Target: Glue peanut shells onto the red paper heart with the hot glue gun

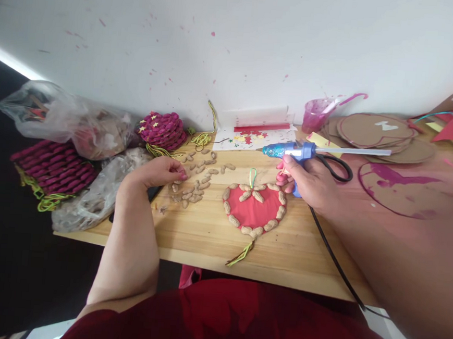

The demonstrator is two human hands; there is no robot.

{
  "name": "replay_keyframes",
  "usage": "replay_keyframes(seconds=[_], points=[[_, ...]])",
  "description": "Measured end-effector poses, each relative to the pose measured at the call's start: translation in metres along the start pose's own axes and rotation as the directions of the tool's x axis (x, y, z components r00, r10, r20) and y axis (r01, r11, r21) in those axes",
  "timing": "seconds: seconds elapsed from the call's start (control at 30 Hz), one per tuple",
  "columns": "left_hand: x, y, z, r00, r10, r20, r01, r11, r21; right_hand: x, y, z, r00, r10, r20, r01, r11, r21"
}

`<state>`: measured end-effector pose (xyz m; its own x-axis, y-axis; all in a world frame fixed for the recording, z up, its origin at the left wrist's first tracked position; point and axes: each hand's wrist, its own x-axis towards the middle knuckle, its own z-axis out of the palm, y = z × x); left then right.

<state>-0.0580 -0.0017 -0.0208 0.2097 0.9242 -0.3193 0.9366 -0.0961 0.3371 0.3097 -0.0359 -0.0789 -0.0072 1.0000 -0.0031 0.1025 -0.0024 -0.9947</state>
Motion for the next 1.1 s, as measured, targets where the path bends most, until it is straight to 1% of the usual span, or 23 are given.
replay_keyframes(seconds=[0.1,0.2,0.3,0.37,0.53,0.67,0.83,0.97,1.1], points=[[-0.001,0.0,-0.001,0.998,-0.053,-0.027,0.053,0.998,0.026,0.0,-0.001,0.0,1.0,0.004,-0.017,-0.004,1.0,-0.014],[-0.002,0.001,-0.003,0.99,-0.109,-0.094,0.116,0.99,0.075,-0.001,-0.004,0.002,0.999,0.021,-0.041,-0.021,1.0,0.0],[-0.002,0.004,-0.003,0.976,-0.129,-0.174,0.157,0.975,0.155,-0.001,-0.005,0.003,0.999,0.024,-0.043,-0.023,1.0,0.012],[-0.001,0.007,-0.002,0.971,-0.131,-0.201,0.169,0.968,0.186,-0.001,-0.004,0.002,0.999,0.018,-0.029,-0.017,1.0,0.008],[0.003,0.013,0.005,0.972,-0.137,-0.193,0.168,0.974,0.153,0.0,0.001,0.0,1.0,-0.012,-0.029,0.011,0.999,-0.034],[0.001,0.01,0.003,0.983,-0.103,-0.149,0.117,0.989,0.087,0.0,0.002,-0.001,0.999,-0.005,-0.036,0.003,0.998,-0.056],[-0.001,0.005,0.001,0.979,-0.064,-0.194,0.081,0.993,0.085,-0.002,-0.001,0.0,0.999,0.015,-0.039,-0.017,0.998,-0.064],[0.0,0.005,0.002,0.981,-0.035,-0.19,0.048,0.997,0.062,-0.003,-0.005,0.001,0.999,0.032,-0.037,-0.034,0.998,-0.052],[0.001,0.008,0.003,0.983,-0.046,-0.18,0.063,0.994,0.092,-0.006,-0.012,0.005,0.999,0.037,-0.03,-0.037,0.999,-0.019]])
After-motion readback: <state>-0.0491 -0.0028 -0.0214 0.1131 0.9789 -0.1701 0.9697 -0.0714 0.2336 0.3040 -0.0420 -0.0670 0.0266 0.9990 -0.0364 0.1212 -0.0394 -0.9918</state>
